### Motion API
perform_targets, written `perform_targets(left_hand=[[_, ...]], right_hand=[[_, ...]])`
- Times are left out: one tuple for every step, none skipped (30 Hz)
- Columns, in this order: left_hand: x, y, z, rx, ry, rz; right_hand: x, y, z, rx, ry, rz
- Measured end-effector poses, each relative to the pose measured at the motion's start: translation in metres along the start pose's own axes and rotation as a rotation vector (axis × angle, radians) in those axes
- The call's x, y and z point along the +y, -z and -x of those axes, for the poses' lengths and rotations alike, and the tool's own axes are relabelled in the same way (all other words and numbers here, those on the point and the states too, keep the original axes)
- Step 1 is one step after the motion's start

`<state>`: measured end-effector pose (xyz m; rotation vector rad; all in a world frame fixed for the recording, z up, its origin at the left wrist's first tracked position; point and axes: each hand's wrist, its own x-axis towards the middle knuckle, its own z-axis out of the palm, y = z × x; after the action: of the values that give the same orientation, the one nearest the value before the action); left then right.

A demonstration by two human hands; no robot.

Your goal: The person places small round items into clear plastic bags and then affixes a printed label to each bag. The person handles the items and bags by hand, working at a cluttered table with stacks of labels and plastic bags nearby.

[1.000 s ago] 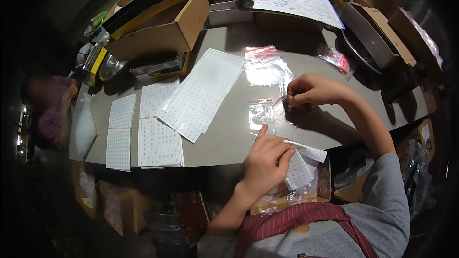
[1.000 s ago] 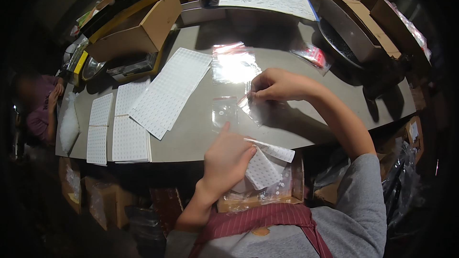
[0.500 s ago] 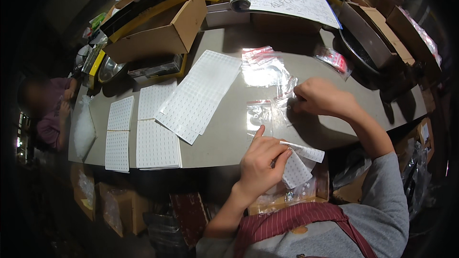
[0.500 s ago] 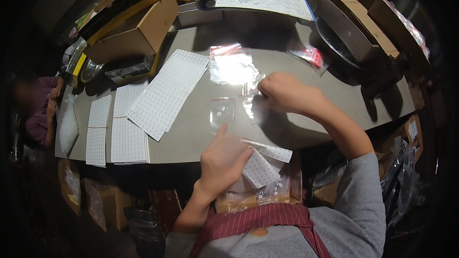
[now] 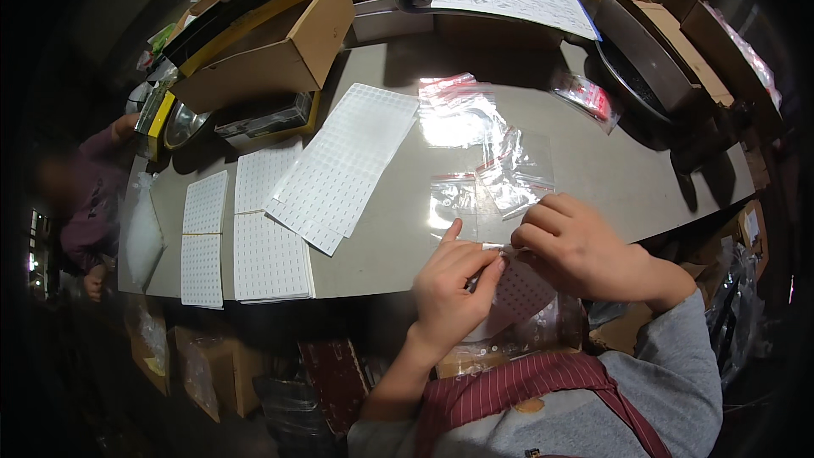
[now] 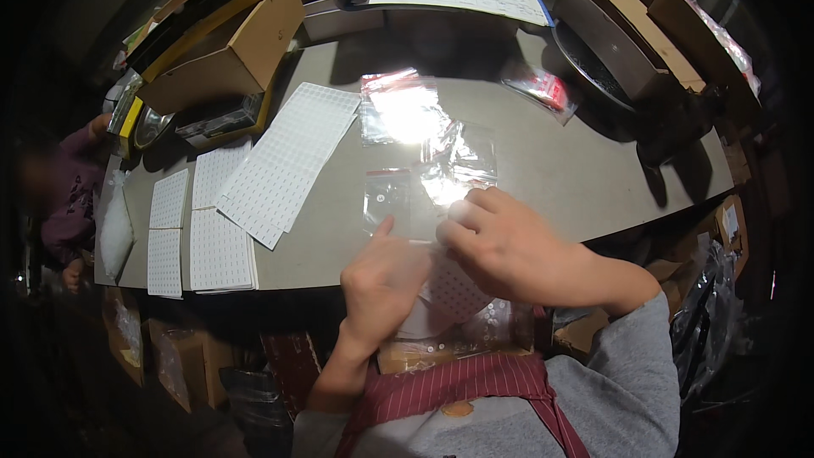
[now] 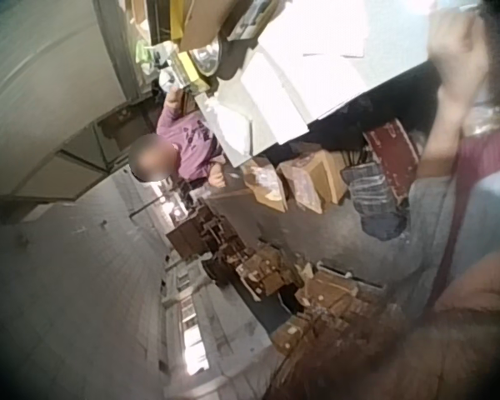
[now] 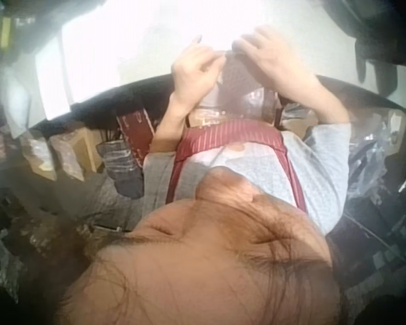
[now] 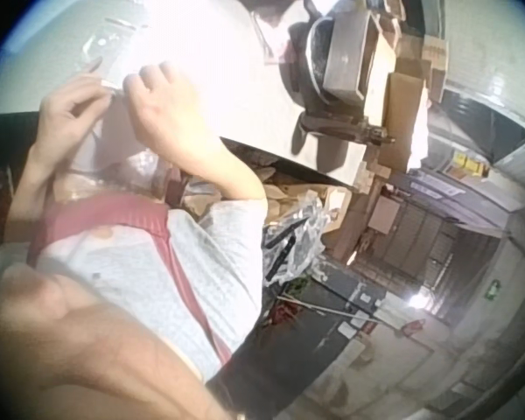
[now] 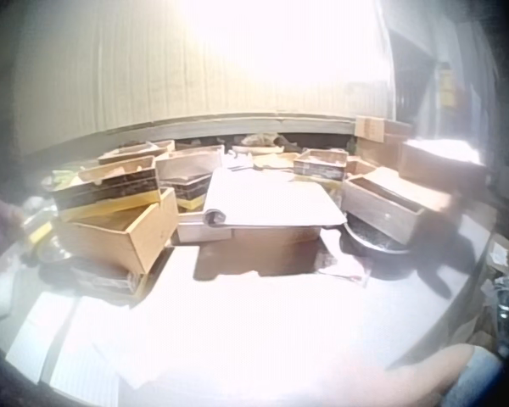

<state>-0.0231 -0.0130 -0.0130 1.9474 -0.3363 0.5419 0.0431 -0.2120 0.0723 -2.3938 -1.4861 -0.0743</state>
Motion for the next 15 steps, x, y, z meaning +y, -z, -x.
perform_targets(left_hand=[[0.001, 0.001, -0.001, -0.002, 0.007, 0.007], [0.002, 0.001, -0.001, -0.004, 0.015, 0.015], [0.003, 0.001, -0.002, 0.002, 0.018, 0.015], [0.005, 0.002, -0.002, 0.009, 0.022, 0.017], [0.006, 0.002, -0.003, 0.015, 0.026, 0.018], [0.006, 0.002, -0.003, 0.020, 0.024, 0.015], [0.006, 0.001, -0.002, 0.026, 0.022, 0.012], [0.006, 0.001, -0.002, 0.031, 0.020, 0.009], [0.005, 0.001, -0.002, 0.026, 0.018, -0.001], [0.003, 0.001, -0.002, 0.017, 0.017, -0.011], [0.001, 0.000, -0.001, 0.008, 0.016, -0.021], [0.000, 0.000, -0.001, 0.010, 0.009, -0.031], [0.000, 0.000, -0.001, 0.009, -0.003, -0.036], [0.001, 0.000, -0.001, 0.009, -0.015, -0.041], [0.002, 0.001, -0.001, 0.007, -0.009, -0.039]], right_hand=[[-0.002, -0.003, 0.002, 0.029, 0.018, 0.066], [-0.004, -0.004, 0.004, 0.040, 0.042, 0.117], [-0.006, -0.006, 0.005, 0.052, 0.070, 0.164], [-0.006, -0.008, 0.005, 0.065, 0.097, 0.211], [-0.005, -0.009, 0.006, 0.070, 0.108, 0.188], [-0.004, -0.011, 0.007, 0.075, 0.121, 0.164], [-0.004, -0.011, 0.007, 0.079, 0.133, 0.141], [-0.002, -0.008, 0.004, 0.106, 0.116, 0.030], [0.004, -0.001, -0.002, 0.132, 0.098, -0.079], [0.011, 0.003, -0.007, 0.159, 0.077, -0.191], [0.020, 0.003, -0.015, 0.142, 0.034, -0.247], [0.029, 0.000, -0.027, 0.129, -0.008, -0.307], [0.036, -0.002, -0.038, 0.118, -0.054, -0.363], [0.038, -0.003, -0.049, -0.004, -0.194, -0.484], [0.039, -0.006, -0.062, -0.128, -0.325, -0.608]])
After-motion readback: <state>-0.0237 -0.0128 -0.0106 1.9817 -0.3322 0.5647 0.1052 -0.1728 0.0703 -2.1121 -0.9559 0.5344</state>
